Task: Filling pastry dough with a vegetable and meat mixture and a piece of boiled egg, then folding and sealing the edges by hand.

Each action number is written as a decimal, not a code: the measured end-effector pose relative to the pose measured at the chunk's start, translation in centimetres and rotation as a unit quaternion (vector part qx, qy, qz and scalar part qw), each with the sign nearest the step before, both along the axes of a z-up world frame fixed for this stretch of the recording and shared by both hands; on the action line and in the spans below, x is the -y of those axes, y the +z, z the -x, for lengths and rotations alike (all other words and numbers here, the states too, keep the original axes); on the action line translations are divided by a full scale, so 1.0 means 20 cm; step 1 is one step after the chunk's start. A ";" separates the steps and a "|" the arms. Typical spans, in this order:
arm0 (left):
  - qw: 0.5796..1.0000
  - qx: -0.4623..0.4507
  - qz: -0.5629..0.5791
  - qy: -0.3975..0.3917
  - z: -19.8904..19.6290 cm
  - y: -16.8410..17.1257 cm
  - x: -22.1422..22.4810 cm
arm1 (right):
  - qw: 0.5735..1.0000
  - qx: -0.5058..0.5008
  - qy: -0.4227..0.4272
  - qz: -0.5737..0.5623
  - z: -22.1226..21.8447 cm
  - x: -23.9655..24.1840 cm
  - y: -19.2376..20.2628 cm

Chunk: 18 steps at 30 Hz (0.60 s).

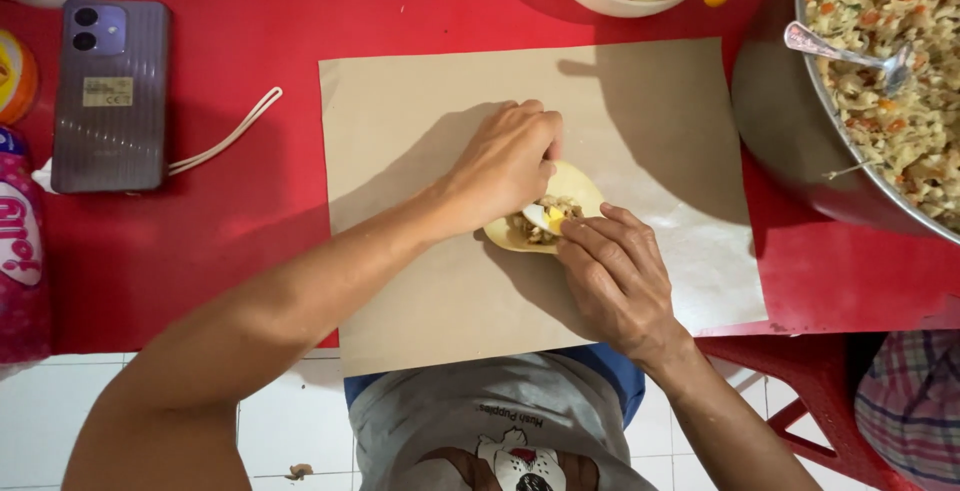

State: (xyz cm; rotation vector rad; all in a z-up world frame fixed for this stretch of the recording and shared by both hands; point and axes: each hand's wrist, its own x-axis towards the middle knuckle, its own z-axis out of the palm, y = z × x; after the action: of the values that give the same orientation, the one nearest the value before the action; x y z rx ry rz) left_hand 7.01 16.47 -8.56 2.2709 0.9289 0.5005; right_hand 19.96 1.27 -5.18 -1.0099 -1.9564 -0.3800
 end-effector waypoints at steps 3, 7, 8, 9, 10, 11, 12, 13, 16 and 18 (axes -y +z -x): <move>1.000 -0.012 0.000 -0.004 -0.01 0.01 0.00 | 1.000 0.000 -0.002 -0.006 0.00 0.00 0.00; 0.999 -0.028 0.031 -0.013 -0.02 0.09 0.04 | 1.000 -0.003 0.006 -0.007 -0.01 0.00 0.00; 0.999 -0.028 0.031 -0.012 -0.02 0.07 0.04 | 1.000 -0.004 0.007 -0.008 -0.01 0.00 0.01; 0.999 -0.027 0.029 -0.017 -0.02 0.06 0.04 | 1.000 -0.002 0.004 -0.004 -0.01 0.00 0.01; 0.999 -0.026 0.027 -0.022 -0.01 0.05 0.03 | 1.000 0.000 0.001 0.000 -0.01 0.00 0.01; 0.999 -0.027 0.026 -0.022 -0.02 0.04 0.03 | 1.000 0.000 0.000 -0.001 -0.01 0.00 0.01; 0.999 -0.025 0.022 -0.026 -0.02 0.02 0.02 | 1.000 -0.001 0.000 -0.001 -0.01 0.00 0.01; 0.999 -0.023 0.018 -0.030 -0.03 0.01 0.01 | 1.000 -0.002 -0.001 -0.002 -0.01 0.00 0.01; 0.999 -0.012 0.028 -0.028 0.01 0.12 0.04 | 1.000 -0.009 -0.001 0.000 -0.01 0.01 0.02; 0.996 -0.001 0.082 -0.030 0.06 0.25 0.07 | 1.000 -0.011 -0.003 0.004 -0.01 0.01 0.02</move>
State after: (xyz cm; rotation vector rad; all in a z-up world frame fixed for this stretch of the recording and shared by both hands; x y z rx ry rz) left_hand 5.81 15.14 -3.56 2.1448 0.8677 0.3814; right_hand 20.21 1.07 -4.86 -1.0212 -1.9385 -0.3625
